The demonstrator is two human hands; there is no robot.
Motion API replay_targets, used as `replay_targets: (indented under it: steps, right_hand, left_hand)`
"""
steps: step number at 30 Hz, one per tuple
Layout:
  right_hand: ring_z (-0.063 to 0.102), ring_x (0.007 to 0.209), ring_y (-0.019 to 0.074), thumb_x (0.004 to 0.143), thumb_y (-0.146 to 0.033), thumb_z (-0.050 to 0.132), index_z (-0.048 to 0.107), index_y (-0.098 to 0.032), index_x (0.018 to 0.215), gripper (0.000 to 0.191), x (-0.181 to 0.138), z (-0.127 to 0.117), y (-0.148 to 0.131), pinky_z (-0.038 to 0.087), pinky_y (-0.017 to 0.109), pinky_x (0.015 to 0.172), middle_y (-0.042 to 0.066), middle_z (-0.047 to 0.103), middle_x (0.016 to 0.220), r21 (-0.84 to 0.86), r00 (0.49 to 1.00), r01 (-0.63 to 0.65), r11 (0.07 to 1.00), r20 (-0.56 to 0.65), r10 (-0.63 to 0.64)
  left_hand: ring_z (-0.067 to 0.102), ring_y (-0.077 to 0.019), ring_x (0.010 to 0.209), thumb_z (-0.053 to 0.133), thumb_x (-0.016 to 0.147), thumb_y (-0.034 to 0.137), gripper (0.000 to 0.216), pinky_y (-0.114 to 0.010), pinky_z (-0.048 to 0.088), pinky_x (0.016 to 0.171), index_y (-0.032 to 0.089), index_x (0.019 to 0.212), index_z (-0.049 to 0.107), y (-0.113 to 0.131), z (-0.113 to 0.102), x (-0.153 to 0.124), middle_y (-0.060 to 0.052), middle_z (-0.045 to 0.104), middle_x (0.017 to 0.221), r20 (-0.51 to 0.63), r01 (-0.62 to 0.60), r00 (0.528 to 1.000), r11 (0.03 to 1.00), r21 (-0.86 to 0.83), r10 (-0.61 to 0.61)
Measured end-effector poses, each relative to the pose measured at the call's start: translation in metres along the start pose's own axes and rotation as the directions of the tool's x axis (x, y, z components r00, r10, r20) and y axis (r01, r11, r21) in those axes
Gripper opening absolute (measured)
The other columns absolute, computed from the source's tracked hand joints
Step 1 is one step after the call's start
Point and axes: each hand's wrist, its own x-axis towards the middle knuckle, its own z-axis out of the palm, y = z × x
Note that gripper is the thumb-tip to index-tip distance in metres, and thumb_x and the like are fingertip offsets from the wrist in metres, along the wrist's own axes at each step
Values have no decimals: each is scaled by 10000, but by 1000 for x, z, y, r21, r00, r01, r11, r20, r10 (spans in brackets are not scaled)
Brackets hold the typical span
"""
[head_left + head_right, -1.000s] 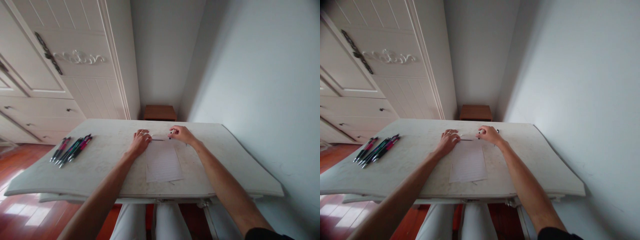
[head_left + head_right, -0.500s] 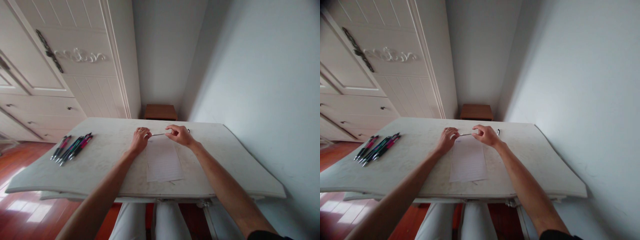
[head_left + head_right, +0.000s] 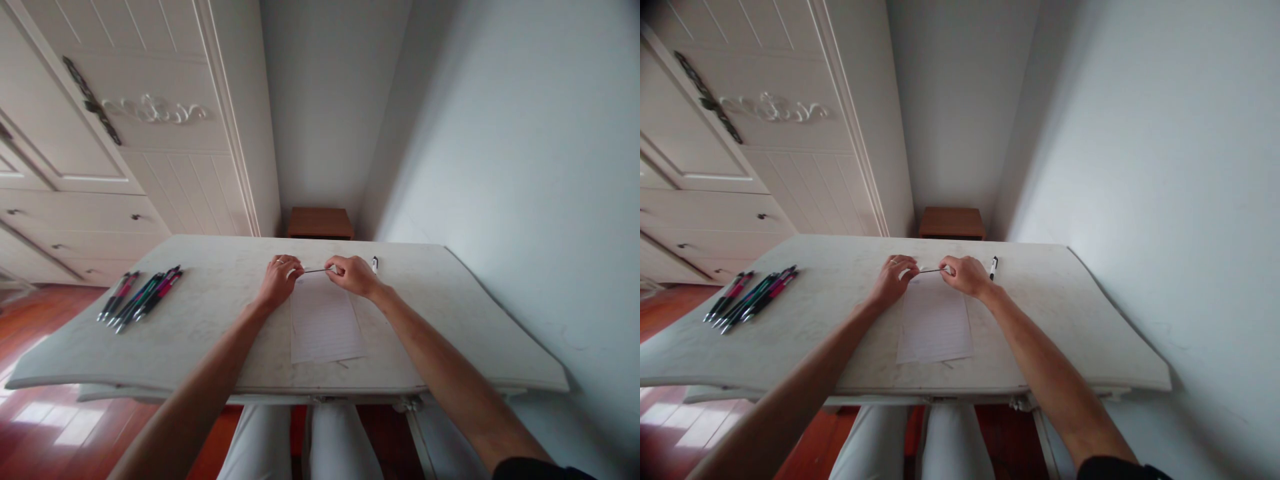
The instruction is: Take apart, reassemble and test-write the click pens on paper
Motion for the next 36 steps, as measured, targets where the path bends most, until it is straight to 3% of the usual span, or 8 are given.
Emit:
replay_targets:
  steps: [5, 13, 18, 30, 33, 36]
  right_hand:
    - [444, 485, 94, 818, -225, 615, 732, -212, 878, 132, 0, 0, 0, 273, 228, 555, -46, 534, 522, -4, 1000, 6, 1000, 5, -6]
    - [477, 501, 103, 815, -223, 612, 726, -215, 858, 122, 1, -3, 9, 295, 229, 563, -36, 585, 554, -20, 1000, -6, 1000, -15, 5]
    - [531, 534, 123, 830, -238, 605, 744, -229, 872, 146, 1, -7, 13, 296, 239, 552, -13, 636, 587, -95, 997, -77, 993, -21, 75]
    - [613, 657, 171, 817, -259, 649, 770, -253, 886, 139, 1, -4, 5, 346, 260, 590, 20, 701, 688, -144, 983, -75, 987, 154, 98]
    - [608, 643, 167, 833, -280, 641, 766, -248, 905, 148, 1, -7, 6, 344, 259, 592, 16, 692, 665, -128, 989, -76, 989, 119, 92]
    - [605, 629, 155, 880, -309, 576, 759, -242, 902, 196, 1, -11, 8, 340, 251, 591, 15, 697, 678, -114, 995, -99, 988, -4, 99]
  left_hand:
    - [554, -232, 1079, 586, 877, 202, 118, -400, 418, 984, 209, 831, 695, -2, 1, 0, -66, 693, 1050, -16, -6, 1000, 1000, 18, 6]
    - [534, -258, 1095, 554, 876, 198, 158, -430, 412, 958, 225, 818, 699, -5, -6, 0, -73, 681, 1105, 2, 119, 993, 985, 128, -120]
    - [522, -268, 1104, 545, 857, 155, 181, -433, 412, 944, 231, 807, 701, -10, -10, 0, -70, 681, 1091, -8, 163, 986, 971, 172, -164]
    - [527, -265, 1148, 572, 871, 269, 170, -422, 418, 970, 239, 835, 735, -13, -10, -2, -59, 699, 1103, 2, 160, 987, 976, 148, -162]
    - [548, -257, 1118, 529, 898, 307, 222, -419, 417, 988, 231, 888, 737, -15, -9, -1, -56, 709, 1091, -53, 178, 984, 976, 122, -173]
    - [558, -264, 1115, 511, 898, 291, 245, -422, 420, 998, 225, 968, 736, -18, -10, 0, -64, 710, 1108, -103, 236, 969, 962, 140, -223]
